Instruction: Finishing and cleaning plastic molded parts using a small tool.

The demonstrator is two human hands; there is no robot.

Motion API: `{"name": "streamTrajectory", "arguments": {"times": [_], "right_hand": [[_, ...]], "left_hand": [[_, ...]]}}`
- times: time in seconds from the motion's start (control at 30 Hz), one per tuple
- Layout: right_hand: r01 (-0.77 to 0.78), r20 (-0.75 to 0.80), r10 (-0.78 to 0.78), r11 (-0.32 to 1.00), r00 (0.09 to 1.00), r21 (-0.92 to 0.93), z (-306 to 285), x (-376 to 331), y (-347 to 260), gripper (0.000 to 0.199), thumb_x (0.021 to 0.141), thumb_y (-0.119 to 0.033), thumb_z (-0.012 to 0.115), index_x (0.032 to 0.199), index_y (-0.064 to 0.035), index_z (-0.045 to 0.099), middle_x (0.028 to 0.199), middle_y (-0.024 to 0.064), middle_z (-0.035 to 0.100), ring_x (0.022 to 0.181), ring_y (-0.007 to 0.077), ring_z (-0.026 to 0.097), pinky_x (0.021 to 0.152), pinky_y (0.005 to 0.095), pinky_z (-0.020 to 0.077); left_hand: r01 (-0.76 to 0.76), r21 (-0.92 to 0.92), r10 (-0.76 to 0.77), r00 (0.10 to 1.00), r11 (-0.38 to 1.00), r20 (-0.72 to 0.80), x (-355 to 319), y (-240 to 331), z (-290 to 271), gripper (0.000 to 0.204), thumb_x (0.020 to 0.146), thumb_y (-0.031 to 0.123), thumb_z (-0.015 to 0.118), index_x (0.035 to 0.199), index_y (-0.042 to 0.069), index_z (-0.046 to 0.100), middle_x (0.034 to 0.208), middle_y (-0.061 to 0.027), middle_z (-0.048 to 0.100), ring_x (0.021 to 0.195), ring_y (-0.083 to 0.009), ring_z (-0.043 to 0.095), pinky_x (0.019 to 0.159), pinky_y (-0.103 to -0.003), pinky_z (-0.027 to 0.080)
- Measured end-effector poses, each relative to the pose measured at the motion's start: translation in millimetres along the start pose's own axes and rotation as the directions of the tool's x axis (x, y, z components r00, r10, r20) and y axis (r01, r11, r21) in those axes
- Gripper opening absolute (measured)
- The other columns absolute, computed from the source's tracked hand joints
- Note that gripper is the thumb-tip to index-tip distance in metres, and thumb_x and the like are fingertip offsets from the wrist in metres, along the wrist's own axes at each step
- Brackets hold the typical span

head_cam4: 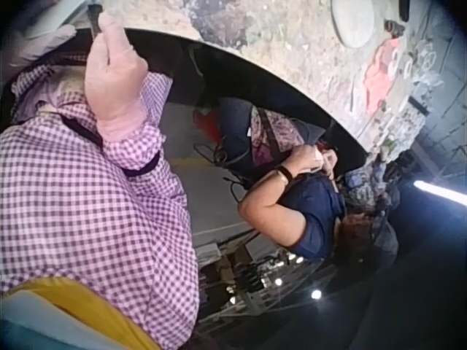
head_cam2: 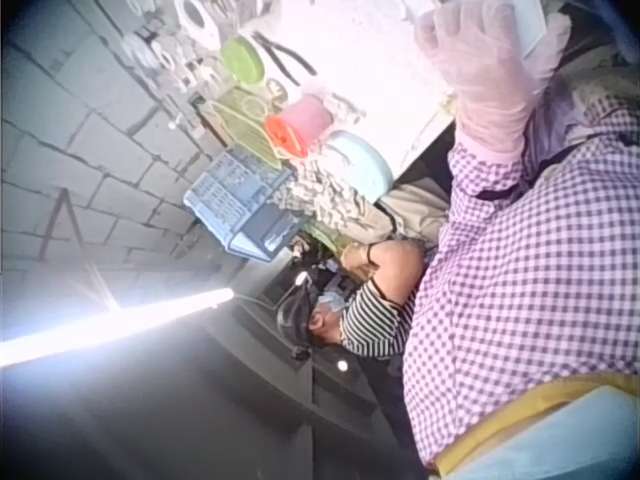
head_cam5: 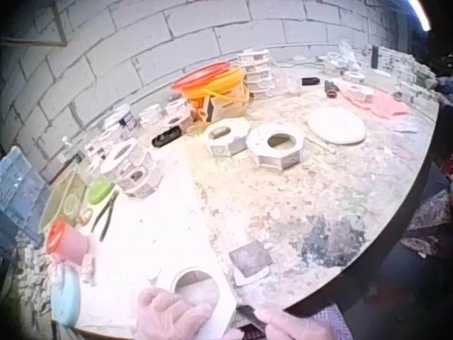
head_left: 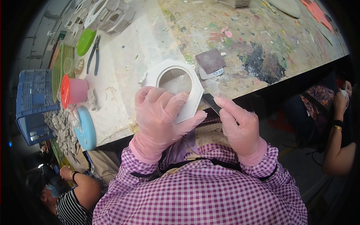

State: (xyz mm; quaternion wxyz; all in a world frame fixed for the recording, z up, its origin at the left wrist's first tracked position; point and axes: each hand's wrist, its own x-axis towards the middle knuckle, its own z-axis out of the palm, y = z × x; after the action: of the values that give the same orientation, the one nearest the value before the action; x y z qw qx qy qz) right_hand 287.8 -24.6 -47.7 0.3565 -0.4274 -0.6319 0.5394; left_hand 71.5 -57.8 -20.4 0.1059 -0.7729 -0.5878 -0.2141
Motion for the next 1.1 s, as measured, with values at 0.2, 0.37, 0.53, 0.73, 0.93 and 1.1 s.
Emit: {"name": "streamTrajectory", "arguments": {"times": [0.2,0.37,0.53,0.73,0.93,1.1], "right_hand": [[0.013,0.006,-0.013,1.000,1.000,-0.002,0.4,1.0,1.5,0.027,0.098,0.000,0.062,0.124,0.0004,0.070,0.084,0.0141,0.074,0.070,0.0108,0.069,0.064,0.0253,0.0525],[0.032,0.006,-0.032,0.999,0.999,-0.013,0.6,0.7,1.5,0.027,0.098,0.000,0.062,0.124,0.0006,0.070,0.084,0.0137,0.074,0.070,0.0101,0.068,0.064,0.0250,0.0522],[-0.060,0.017,0.059,0.996,0.998,0.065,0.3,-0.9,1.3,0.027,0.098,0.001,0.062,0.124,0.0010,0.070,0.085,0.0133,0.075,0.071,0.0096,0.067,0.064,0.0247,0.0522],[-0.039,0.006,0.039,0.997,0.999,0.061,0.9,-1.2,1.6,0.028,0.098,0.001,0.062,0.125,0.0009,0.070,0.086,0.0132,0.075,0.071,0.0095,0.067,0.065,0.0248,0.0522],[-0.114,0.030,0.112,0.988,0.993,0.106,1.7,-0.3,1.2,0.028,0.098,0.002,0.061,0.124,0.0018,0.070,0.086,0.0124,0.075,0.072,0.0094,0.067,0.065,0.0253,0.0523],[-0.081,0.024,0.079,0.992,0.997,0.093,1.0,-0.4,-0.1,0.028,0.098,0.001,0.061,0.125,0.0015,0.070,0.083,0.0107,0.073,0.070,0.0076,0.064,0.063,0.0241,0.0505]], "left_hand": [[-0.004,0.005,0.004,1.000,1.000,-0.014,0.1,0.4,0.5,0.056,0.070,0.050,0.086,0.105,0.012,0.065,0.081,-0.0020,0.058,0.081,-0.0251,0.057,0.085,-0.043,0.041],[0.004,-0.005,-0.004,1.000,1.000,0.010,-0.2,0.0,-0.9,0.056,0.070,0.049,0.087,0.105,0.012,0.066,0.080,-0.0021,0.058,0.081,-0.0252,0.057,0.085,-0.043,0.041],[0.009,0.011,-0.009,1.000,1.000,-0.003,-0.1,0.4,1.4,0.053,0.069,0.049,0.086,0.103,0.014,0.066,0.080,-0.0007,0.057,0.081,-0.0241,0.056,0.084,-0.042,0.040],[-0.007,0.010,0.007,1.000,1.000,-0.005,0.0,0.1,0.1,0.056,0.070,0.049,0.087,0.106,0.012,0.065,0.080,-0.0020,0.058,0.081,-0.0252,0.057,0.085,-0.044,0.041],[0.002,0.011,-0.002,1.000,1.000,-0.009,0.1,0.6,1.1,0.052,0.070,0.049,0.086,0.103,0.015,0.066,0.080,-0.0003,0.057,0.082,-0.0239,0.056,0.085,-0.042,0.041],[-0.004,0.007,0.004,1.000,1.000,0.002,0.6,0.2,0.5,0.055,0.070,0.050,0.086,0.105,0.012,0.066,0.080,-0.0019,0.058,0.080,-0.0253,0.056,0.084,-0.044,0.041]]}}
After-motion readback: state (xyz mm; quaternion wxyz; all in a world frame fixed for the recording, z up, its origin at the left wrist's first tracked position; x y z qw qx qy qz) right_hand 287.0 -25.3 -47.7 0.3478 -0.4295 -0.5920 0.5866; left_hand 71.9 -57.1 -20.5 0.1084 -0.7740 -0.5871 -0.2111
